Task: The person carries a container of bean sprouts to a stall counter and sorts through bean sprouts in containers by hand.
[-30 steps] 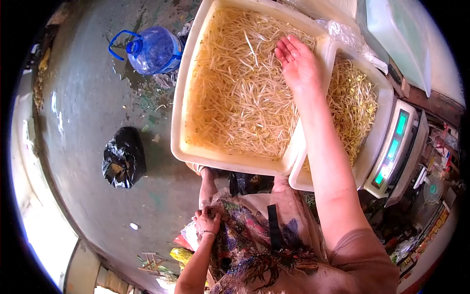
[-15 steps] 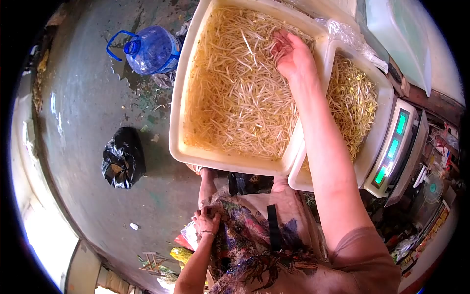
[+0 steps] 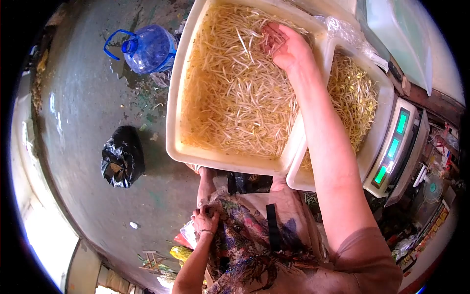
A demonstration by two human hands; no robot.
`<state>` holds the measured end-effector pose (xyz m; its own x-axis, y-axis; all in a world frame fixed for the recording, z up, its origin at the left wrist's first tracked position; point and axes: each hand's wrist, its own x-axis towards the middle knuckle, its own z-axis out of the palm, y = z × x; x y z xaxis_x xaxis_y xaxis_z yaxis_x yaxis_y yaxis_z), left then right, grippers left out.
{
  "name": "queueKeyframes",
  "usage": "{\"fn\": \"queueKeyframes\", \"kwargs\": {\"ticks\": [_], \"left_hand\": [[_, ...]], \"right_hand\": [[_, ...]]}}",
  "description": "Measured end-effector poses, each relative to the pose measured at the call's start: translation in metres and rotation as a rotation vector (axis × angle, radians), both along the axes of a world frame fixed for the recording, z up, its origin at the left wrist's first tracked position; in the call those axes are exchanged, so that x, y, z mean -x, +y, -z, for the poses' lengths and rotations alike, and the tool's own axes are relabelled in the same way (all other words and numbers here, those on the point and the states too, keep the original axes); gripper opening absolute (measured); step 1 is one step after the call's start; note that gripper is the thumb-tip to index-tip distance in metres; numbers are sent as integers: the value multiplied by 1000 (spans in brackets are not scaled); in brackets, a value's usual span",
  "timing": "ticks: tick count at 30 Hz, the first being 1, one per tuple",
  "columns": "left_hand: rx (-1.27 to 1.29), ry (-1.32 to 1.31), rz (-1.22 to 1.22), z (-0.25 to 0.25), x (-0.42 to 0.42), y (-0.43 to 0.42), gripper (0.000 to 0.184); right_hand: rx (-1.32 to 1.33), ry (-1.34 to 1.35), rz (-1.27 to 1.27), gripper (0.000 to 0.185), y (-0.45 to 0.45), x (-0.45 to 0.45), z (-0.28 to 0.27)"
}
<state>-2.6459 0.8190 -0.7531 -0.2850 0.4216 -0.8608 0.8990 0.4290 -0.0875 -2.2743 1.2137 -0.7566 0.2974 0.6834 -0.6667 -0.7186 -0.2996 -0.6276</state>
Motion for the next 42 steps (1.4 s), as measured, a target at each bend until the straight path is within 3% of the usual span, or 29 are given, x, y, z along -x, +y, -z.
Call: {"fn": "queueKeyframes", "kwargs": {"ticks": [9, 12, 15, 21, 23, 26, 36, 42], "left_hand": [[2, 6, 22, -4, -3, 5, 50], [-3, -12, 21, -5, -4, 4, 50], [-16, -5, 12, -2, -3, 1, 50], [3, 6, 2, 0, -4, 0, 48], [-2, 10, 8, 0, -4, -1, 48], [4, 16, 3, -1, -5, 0, 47], [16, 4, 4, -1, -6, 2, 50], [29, 2, -15, -2, -6, 3, 50]], "right_hand": [[-76, 182, -15, 18, 12, -1, 11], [11, 215, 80, 21, 3, 2, 2], [-114, 329, 2, 23, -9, -1, 0], [-45, 101, 0, 29, -30, 6, -24], [-74, -135, -134, 31, -38, -4, -15], [-162, -298, -80, 31, -43, -8, -21], [-188, 82, -16, 30, 3, 10, -23], [-97, 25, 70, 25, 11, 12, 8]]}}
